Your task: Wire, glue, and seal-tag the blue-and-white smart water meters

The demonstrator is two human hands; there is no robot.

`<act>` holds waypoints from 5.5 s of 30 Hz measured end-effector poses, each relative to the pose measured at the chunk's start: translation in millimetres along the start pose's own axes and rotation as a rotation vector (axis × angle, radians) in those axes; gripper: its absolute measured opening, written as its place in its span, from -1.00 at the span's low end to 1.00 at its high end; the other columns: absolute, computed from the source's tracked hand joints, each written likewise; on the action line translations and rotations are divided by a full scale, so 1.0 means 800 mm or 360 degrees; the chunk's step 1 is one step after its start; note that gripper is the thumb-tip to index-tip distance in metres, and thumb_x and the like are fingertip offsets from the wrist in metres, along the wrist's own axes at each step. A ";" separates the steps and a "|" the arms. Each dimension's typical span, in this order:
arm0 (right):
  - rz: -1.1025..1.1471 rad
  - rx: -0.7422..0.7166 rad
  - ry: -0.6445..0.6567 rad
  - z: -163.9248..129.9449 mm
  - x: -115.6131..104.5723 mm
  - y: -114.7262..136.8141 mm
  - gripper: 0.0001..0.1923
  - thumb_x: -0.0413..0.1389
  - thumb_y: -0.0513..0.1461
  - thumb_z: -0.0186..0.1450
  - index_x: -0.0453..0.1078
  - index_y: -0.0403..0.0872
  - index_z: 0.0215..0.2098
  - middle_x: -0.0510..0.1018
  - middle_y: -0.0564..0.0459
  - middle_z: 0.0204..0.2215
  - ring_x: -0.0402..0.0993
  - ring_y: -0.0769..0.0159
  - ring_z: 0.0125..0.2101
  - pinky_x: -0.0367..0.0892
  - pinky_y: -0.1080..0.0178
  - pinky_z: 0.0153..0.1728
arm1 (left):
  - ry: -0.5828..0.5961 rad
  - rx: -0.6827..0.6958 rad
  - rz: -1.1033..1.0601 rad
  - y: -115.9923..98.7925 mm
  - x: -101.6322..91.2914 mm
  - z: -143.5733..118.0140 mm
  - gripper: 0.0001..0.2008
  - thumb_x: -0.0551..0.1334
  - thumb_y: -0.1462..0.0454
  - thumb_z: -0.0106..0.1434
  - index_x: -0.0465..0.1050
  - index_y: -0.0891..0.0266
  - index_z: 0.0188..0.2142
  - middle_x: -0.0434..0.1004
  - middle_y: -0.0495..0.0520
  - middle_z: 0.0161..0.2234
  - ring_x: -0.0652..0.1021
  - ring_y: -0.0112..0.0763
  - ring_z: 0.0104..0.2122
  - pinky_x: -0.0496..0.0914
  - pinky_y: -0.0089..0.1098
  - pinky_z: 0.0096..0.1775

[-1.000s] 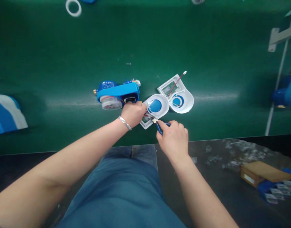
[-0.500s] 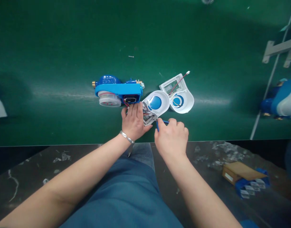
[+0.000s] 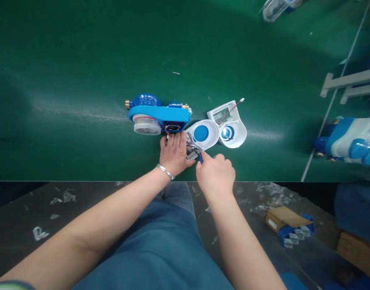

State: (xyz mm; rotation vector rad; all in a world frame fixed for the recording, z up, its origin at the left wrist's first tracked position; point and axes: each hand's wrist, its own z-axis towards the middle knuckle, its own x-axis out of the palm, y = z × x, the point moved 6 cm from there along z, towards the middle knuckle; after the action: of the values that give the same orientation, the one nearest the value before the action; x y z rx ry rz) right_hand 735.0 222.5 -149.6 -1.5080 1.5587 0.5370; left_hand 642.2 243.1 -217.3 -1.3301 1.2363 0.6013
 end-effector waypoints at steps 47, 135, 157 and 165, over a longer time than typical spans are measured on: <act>0.0488 -0.0245 -0.0382 -0.007 0.068 -0.028 -0.67 -0.10 -0.12 0.24 0.31 0.19 -0.05 0.35 0.00 -0.21 0.19 0.27 -0.32 0.07 0.29 -0.42 | -0.0188 0.0201 -0.0061 0.011 0.016 -0.001 0.01 0.29 -0.04 -0.20 -0.09 0.46 0.11 0.17 0.45 -0.01 0.22 0.13 -0.01 0.13 -0.01 -0.05; 0.0254 -0.0538 -0.0490 -0.002 0.032 -0.040 -0.69 -0.03 -0.21 0.19 0.35 0.06 -0.10 0.35 -0.10 -0.29 0.15 0.22 -0.34 -0.05 0.21 -0.41 | -0.0343 0.0446 0.0072 -0.014 -0.006 -0.016 -0.81 0.03 0.25 0.22 0.42 0.06 -0.30 0.47 0.00 -0.26 0.39 -0.30 -0.22 0.07 -0.15 -0.10; 0.0173 -0.0485 -0.0464 -0.001 0.027 -0.027 -0.72 -0.01 -0.21 0.19 0.39 -0.01 -0.14 0.36 -0.14 -0.32 0.21 0.20 -0.35 0.01 0.21 -0.43 | -0.0516 -0.0015 0.0090 -0.019 0.008 -0.037 -0.54 0.13 -0.02 0.05 0.35 0.20 -0.14 0.27 0.27 -0.07 0.21 0.03 -0.02 -0.03 0.05 -0.01; 0.0093 -0.0471 -0.0380 0.004 0.024 -0.022 -0.70 -0.03 -0.17 0.21 0.36 0.02 -0.10 0.36 -0.13 -0.32 0.27 0.19 -0.37 0.09 0.23 -0.45 | -0.0478 -0.0079 0.0019 -0.014 0.006 -0.031 -0.57 0.18 -0.02 0.00 0.35 0.17 -0.20 0.15 0.27 0.07 0.11 0.12 0.08 0.01 0.05 -0.03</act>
State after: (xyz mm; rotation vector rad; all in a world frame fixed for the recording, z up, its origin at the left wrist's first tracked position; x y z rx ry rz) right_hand 754.7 210.9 -162.1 -1.5519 1.3840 0.9796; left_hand 646.1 215.9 -211.9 -1.2221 0.9902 0.8127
